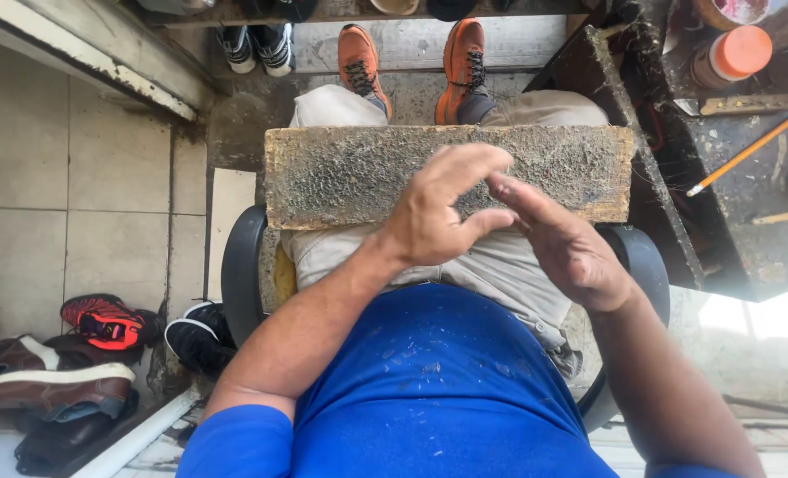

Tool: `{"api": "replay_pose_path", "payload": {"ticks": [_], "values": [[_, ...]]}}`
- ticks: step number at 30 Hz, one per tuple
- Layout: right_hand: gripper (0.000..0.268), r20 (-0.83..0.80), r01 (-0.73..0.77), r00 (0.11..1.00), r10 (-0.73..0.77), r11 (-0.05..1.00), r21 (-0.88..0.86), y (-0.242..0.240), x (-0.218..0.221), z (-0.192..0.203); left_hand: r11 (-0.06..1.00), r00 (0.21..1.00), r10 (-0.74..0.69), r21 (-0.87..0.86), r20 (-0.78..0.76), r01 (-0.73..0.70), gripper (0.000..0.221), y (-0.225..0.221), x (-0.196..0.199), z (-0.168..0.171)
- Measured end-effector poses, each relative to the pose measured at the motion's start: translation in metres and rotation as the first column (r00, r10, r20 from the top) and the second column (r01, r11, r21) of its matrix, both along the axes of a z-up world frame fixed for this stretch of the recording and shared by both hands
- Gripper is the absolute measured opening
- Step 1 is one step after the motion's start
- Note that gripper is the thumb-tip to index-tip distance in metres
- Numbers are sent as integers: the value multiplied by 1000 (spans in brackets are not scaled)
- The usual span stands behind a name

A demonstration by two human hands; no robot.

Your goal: Repairing a shoe by applying adhesive to a block and inspecting the shoe sole

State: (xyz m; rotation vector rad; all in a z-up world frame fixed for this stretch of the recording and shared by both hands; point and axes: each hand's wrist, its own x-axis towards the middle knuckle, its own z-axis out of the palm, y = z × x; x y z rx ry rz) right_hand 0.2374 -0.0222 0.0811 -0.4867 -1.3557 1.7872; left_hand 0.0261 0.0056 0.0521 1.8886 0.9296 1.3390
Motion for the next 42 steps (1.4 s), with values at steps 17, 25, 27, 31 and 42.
{"api": "replay_pose_path", "payload": {"ticks": [17,25,27,31,42], "values": [[106,-499,-57,849,-176,907,-416,-1,-5,5,965,982,163,-221,94,-139,46,18,-21,29],[103,-473,-87,874,-109,924,-373,-1,-33,8,964,956,81,265,-283,-4,32,-14,43,61],[115,-488,30,816,-309,867,-497,1,-46,6,962,979,-18,263,-203,73,37,-12,57,57],[124,-328,155,869,-371,833,-531,-1,-39,1,926,974,-159,318,-164,204,32,-3,50,53],[93,150,345,561,-814,394,852,21,-44,60,909,962,-170,-342,213,236,31,-9,50,55]]}}
